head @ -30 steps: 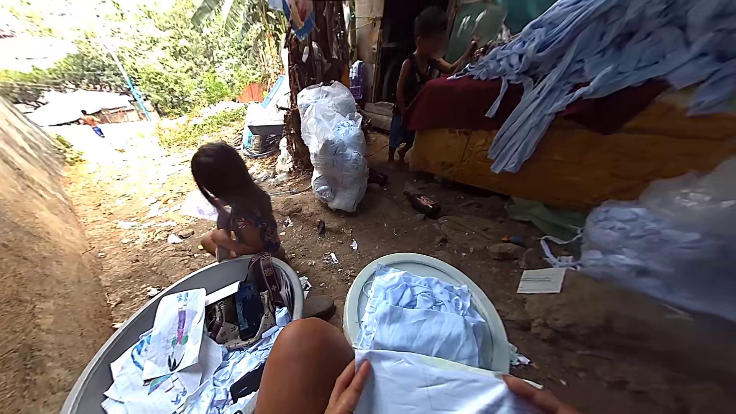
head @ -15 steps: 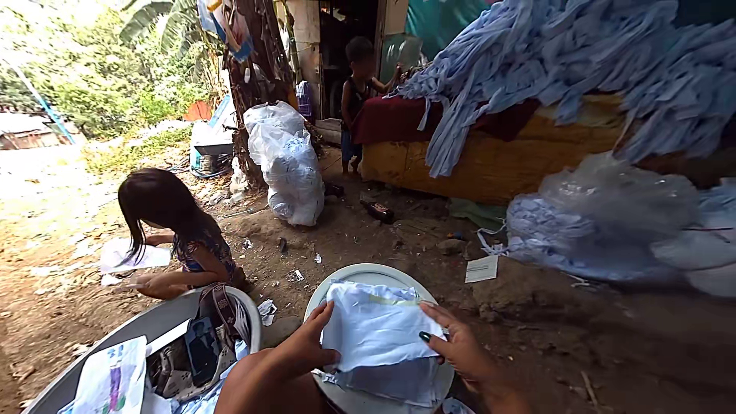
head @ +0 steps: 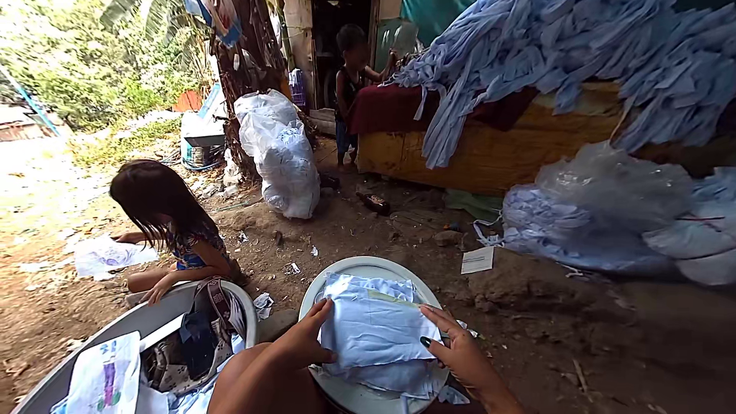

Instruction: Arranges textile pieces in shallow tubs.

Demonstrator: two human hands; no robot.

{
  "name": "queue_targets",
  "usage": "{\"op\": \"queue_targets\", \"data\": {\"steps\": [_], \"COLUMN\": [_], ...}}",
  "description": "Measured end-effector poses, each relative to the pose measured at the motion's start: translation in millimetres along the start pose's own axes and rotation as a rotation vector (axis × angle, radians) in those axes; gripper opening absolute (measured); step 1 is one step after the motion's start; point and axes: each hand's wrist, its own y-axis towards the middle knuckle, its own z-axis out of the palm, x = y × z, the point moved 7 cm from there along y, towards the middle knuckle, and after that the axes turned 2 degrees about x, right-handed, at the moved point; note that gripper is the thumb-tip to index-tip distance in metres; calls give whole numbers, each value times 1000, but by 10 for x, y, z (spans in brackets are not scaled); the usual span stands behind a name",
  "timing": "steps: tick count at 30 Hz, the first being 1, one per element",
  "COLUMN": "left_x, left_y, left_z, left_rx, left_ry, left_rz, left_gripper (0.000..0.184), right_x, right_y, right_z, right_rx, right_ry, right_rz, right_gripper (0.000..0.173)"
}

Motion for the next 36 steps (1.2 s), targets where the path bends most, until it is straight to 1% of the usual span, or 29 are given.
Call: {"op": "queue_targets", "data": {"steps": [3,5,7,9,10,11,13,14,15,16,17,18,21,23,24,25,28,30,32,34,36], "left_x": [11,16,34,9,-14,-27,66,177,326,514,744,1013,1913,2443,2656,2836,3293,3587,3798,3861,3929], "left_y": [28,7,-48,-146,-223,-329,-615,-788,-970,-1161,-1358,-1562,-2138,-2411,-2491,-2532,-2510,-2479,-2477,-2484,-2473], "left_z": [21,8,-35,-123,-193,-279,-470,-558,-646,-730,-808,-874,-909,-785,-686,-569,-187,20,178,245,234], "left_rx": [12,-2,-23,-63,-102,-163,-316,-393,-480,-574,-667,-756,-1011,-1089,-1084,-1044,-809,-729,-742,-795,-785], "left_ry": [81,75,57,52,49,33,-123,-241,-366,-481,-570,-626,-717,-725,-717,-702,-616,-550,-522,-594,-580], "left_rz": [-19,-41,-66,-80,-84,-86,-84,-81,-80,-93,-123,-171,-370,-534,-616,-699,-931,-1057,-1154,-1198,-1226], "left_gripper": [111,113,114,111,107,98,77,68,61,55,49,44,38,36,34,34,36,42,52,57,51], "right_x": [-28,-30,-11,62,124,195,309,345,367,387,412,433,397,248,176,130,74,78,54,37,36], "right_y": [12,18,2,-44,-71,-89,-88,-58,-8,54,112,165,292,334,338,339,345,367,393,382,364], "right_z": [16,-38,-140,-227,-249,-245,-158,-79,23,146,277,404,692,803,831,841,844,835,826,819,822], "right_rx": [57,53,-10,-102,-150,-190,-196,-178,-147,-119,-93,-61,-25,-28,-50,-67,-51,-41,-63,-84,-89], "right_ry": [-76,-146,-241,-312,-370,-428,-530,-577,-624,-670,-710,-737,-822,-873,-900,-916,-931,-936,-944,-948,-951], "right_rz": [61,73,32,-8,-50,-110,-275,-370,-446,-497,-523,-520,-497,-508,-536,-561,-557,-529,-524,-543,-545], "right_gripper": [60,60,55,49,45,42,38,40,48,59,68,72,69,65,64,65,65,68,71,70,69]}}
